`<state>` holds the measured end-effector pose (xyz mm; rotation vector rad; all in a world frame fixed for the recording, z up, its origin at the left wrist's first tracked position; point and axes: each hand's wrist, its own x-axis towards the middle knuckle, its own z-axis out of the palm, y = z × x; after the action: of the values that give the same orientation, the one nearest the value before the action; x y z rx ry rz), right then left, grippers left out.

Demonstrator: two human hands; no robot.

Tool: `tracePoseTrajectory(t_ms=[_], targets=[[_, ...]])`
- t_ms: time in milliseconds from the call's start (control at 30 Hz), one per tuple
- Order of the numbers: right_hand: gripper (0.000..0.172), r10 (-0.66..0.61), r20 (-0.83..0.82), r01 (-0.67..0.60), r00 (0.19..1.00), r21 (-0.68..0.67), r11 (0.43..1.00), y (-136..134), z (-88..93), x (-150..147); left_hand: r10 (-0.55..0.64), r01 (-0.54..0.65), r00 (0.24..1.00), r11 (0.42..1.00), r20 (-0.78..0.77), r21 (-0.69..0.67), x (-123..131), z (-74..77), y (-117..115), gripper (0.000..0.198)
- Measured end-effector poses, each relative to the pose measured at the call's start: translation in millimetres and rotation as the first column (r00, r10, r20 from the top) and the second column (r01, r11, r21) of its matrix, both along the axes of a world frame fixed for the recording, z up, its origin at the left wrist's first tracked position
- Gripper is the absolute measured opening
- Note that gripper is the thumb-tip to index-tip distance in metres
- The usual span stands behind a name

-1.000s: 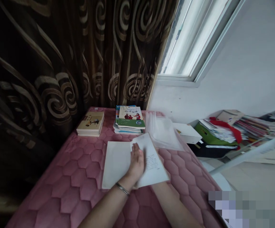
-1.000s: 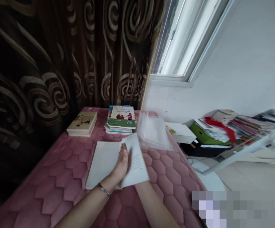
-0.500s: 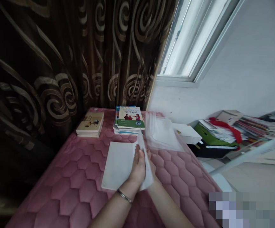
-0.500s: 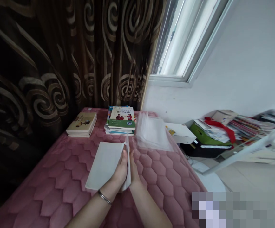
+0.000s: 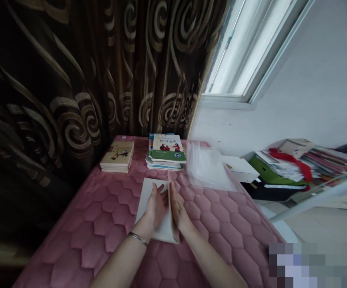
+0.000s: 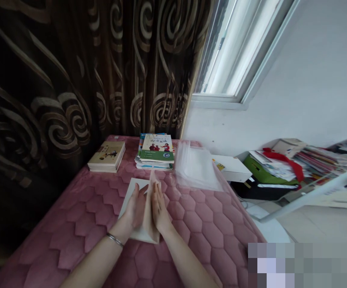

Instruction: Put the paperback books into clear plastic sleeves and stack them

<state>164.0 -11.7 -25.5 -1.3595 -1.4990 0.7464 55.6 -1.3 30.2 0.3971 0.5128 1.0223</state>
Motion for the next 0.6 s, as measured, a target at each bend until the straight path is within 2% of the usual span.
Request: tracePoseTrajectory(t_ms=[133, 233, 300, 400, 467, 533, 600], targets=[[0.063, 0.102, 0.217, -0.079, 0.971, -0.111, 0.991, -2, 7.3, -9, -0.195, 0.196, 0.980, 0.981, 0.041, -0.015, -30, 12.1, 2, 0.076], [0.065, 0.134, 0.376, -0.078, 0.917, -0.160, 0.984, -4, 18.5, -15, -0.239, 0.238, 0.971, 0.971, -0.005, -0.030, -47, 18.1, 4, 0.073], [0.066, 0.148, 0.456, -0.071, 0.878, -0.182, 0.981, -6, 25.6, -20, -0.259, 0.252, 0.960, 0.964, -0.104, -0.080, -55, 17.9, 5, 0.061], [0.065, 0.149, 0.542, -0.053, 0.827, -0.190, 0.980, -9, 32.1, -27, -0.210, 0.166, 0.925, 0.973, -0.316, -0.161, -64, 11.5, 7, 0.041], [0.064, 0.150, 0.570, -0.055, 0.808, -0.179, 0.982, -10, 33.0, -30, -0.124, 0.069, 0.900, 0.987, -0.419, -0.143, -67, 5.6, 8, 0.034], [0.063, 0.148, 0.573, -0.075, 0.806, -0.150, 0.986, -10, 30.9, -28, -0.049, 0.009, 0.884, 0.996, -0.465, -0.087, -69, 1.4, 8, 0.030], [0.061, 0.111, 0.555, -0.068, 0.824, -0.097, 0.993, -7, 25.7, -23, -0.039, 0.016, 0.882, 0.998, -0.469, -0.053, -69, 1.0, 10, 0.027]])
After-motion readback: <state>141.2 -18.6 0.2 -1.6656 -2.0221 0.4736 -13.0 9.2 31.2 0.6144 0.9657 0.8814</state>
